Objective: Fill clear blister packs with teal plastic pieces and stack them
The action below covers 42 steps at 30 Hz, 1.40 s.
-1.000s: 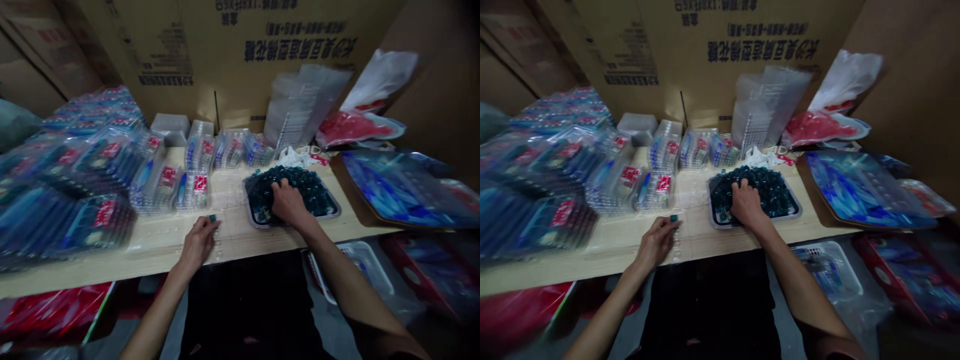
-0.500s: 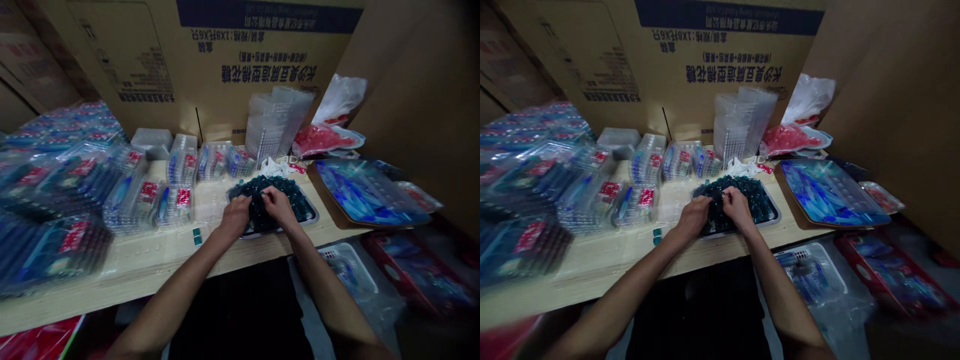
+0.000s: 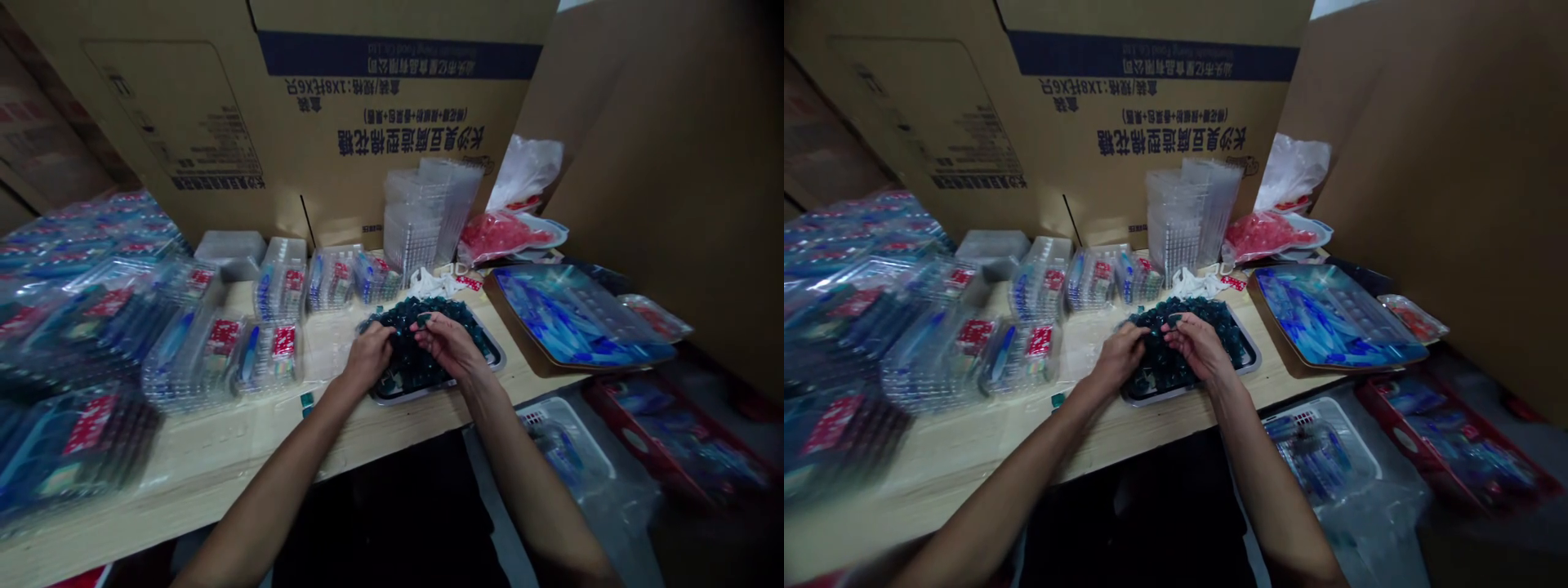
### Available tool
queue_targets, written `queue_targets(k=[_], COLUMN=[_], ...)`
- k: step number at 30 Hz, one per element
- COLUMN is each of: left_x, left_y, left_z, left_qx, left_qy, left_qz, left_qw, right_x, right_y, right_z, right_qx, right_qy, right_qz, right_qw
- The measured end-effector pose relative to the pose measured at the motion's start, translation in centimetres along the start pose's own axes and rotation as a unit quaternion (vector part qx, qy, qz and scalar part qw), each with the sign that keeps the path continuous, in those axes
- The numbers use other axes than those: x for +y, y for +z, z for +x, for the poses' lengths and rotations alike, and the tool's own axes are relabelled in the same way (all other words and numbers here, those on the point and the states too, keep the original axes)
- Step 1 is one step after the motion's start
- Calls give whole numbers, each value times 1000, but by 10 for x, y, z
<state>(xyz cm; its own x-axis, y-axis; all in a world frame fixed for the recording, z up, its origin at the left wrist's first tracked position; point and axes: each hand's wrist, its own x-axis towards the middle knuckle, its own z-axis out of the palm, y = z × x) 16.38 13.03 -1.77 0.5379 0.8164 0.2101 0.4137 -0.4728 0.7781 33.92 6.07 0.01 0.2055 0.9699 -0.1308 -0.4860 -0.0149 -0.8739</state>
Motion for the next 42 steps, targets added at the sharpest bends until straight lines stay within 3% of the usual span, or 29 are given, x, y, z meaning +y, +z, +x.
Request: queue_targets(k=[3,7,10,14,16,17,22,25,28,31,35,38,42], left_x=[-5,-4,1,10,14,16,18,13,8,14,31,37,36], left_y=[-7,-13,-14,-13,-10,-8,6,7,0,-5,-2,-2,-5], left_z=[2,0,0,2,3,4,9,18,28,32,26,21,16], left_qx=[78,71,78,100,120,131,193,232,254,221,152,132,141], left_qy=[-83,-124,-138,-141,-139,-140,-166,-185,-202,-199,-174,-162,-150], left_qz=[-228,-322,-371,-405,-411,-413,-430,-435,-436,-447,-455,-444,-413], left_qw=[967,936,915,898,893,890,866,850,839,844,860,871,887], right_x=[-4,-3,6,17,19,20,26,26,17,7,2,5,10], right_y=[-1,8,20,31,33,34,39,40,37,35,40,44,45], right_z=[-1,2,5,9,12,14,18,12,4,2,8,12,14], right_qx=[-18,-48,-33,-34,-31,-22,18,46,60,38,-7,-22,-18], right_qy=[19,36,-36,-170,-184,-179,-137,-152,-203,-208,-137,-84,-44], right_qz=[23,14,-140,-418,-482,-491,-458,-430,-446,-459,-395,-343,-391], right_qw=[999,998,989,892,856,852,878,889,870,863,909,935,919])
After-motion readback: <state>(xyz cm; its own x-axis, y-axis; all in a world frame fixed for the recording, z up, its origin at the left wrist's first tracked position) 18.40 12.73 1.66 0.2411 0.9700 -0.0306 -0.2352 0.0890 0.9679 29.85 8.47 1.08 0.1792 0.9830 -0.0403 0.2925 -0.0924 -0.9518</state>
